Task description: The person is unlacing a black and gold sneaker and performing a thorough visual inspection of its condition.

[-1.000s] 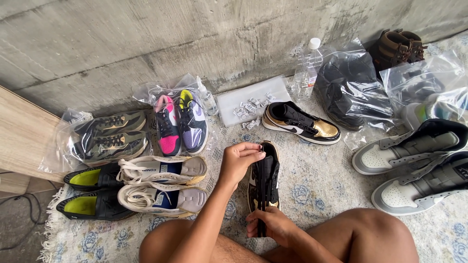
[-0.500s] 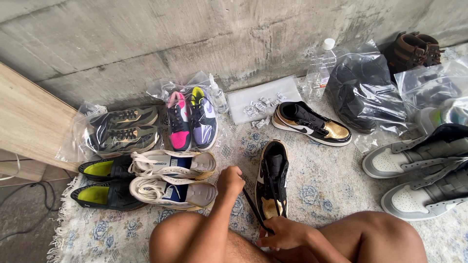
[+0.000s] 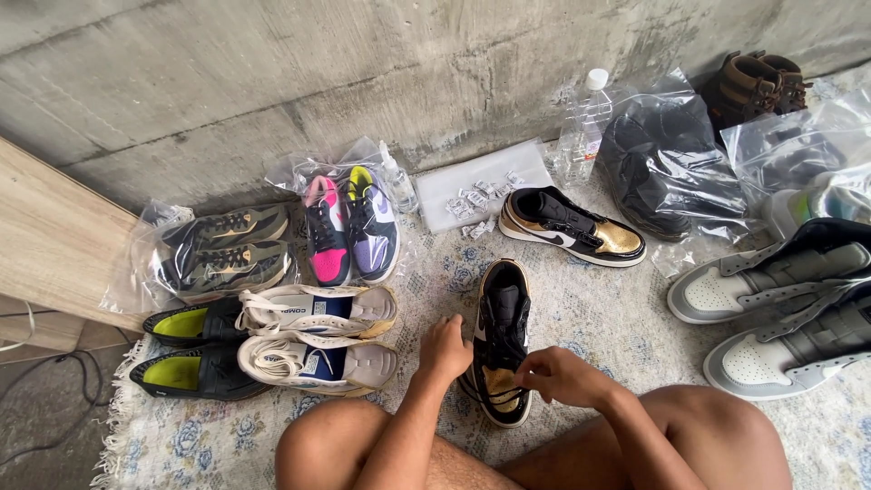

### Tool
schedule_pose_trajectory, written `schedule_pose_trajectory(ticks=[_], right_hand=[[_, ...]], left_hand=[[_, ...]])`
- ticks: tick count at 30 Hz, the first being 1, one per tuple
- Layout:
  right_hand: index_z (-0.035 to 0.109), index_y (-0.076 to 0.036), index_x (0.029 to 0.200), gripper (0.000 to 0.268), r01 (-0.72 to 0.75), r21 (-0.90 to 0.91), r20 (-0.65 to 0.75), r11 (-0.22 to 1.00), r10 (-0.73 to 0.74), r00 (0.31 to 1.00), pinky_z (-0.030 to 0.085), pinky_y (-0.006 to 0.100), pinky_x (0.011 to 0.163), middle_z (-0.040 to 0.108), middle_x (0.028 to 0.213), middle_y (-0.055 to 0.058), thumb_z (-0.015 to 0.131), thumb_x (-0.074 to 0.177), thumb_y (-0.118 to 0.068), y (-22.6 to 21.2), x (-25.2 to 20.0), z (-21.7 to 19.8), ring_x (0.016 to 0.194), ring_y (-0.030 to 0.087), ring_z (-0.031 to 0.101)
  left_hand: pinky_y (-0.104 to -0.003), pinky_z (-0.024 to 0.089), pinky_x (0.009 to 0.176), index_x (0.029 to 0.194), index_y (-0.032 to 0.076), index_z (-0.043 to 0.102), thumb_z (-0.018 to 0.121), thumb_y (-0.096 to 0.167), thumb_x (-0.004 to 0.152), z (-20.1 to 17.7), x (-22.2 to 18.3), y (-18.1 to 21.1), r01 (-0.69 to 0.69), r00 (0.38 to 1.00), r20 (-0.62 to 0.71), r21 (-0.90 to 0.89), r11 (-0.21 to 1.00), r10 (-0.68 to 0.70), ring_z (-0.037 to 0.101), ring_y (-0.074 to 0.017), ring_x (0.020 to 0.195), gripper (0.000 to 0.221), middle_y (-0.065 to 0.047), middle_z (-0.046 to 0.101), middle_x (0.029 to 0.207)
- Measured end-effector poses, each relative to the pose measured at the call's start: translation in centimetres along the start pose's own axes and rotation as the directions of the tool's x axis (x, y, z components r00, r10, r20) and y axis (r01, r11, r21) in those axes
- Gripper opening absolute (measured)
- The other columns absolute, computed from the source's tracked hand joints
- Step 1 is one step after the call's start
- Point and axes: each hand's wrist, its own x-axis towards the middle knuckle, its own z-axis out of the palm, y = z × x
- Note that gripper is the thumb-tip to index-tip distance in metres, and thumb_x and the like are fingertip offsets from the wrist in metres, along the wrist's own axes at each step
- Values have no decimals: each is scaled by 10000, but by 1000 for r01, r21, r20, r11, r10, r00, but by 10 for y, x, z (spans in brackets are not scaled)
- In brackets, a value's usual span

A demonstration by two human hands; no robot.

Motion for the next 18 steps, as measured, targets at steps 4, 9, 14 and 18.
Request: schedule_pose_trajectory(ticks=[4, 9, 14, 18], right_hand=[[801, -183, 1061, 212, -67, -62, -117, 996, 60, 991, 556, 238, 629, 811, 846, -34, 681, 950, -318, 3, -2, -8, 708, 80, 737], [790, -175, 1055, 246, -77, -195, -211, 978, 34, 977, 694, 277, 818, 823, 1053, 0, 694, 938, -368, 26, 12, -10, 934, 135, 815], [699, -62, 1283, 713, -23, 220, -535, 975, 140, 833, 570, 454, 1000, 770, 1153, 186, 678, 883, -651, 45, 54, -2, 1141, 327, 724], [553, -55, 1468, 954, -10, 428, -425, 904, 211, 880, 488, 520, 1093, 673, 1328, 245, 607, 863, -791, 29, 66, 1, 1283, 394, 622]], left_hand=[[-421, 548, 948, 1371, 34, 523, 578, 75, 921, -11, -3, 7, -66, 996, -72, -148, 987, 56, 658, -276, 1092, 455, -128, 648, 1220], [-349, 602, 889, 1353, 24, 527, 536, 60, 947, -30, -11, 21, -79, 997, -44, -389, 918, 68, 683, -247, 1068, 407, -156, 659, 1198], [-549, 480, 1042, 1346, 54, 623, 423, 551, 1031, -37, -7, 29, 71, 997, 63, -684, 726, -37, 588, -430, 1273, 621, -241, 659, 1294], [-580, 440, 1033, 1270, -43, 601, 305, 725, 1022, -10, 18, 16, 106, 992, 123, -744, 660, -21, 539, -477, 1294, 860, -301, 613, 1271]])
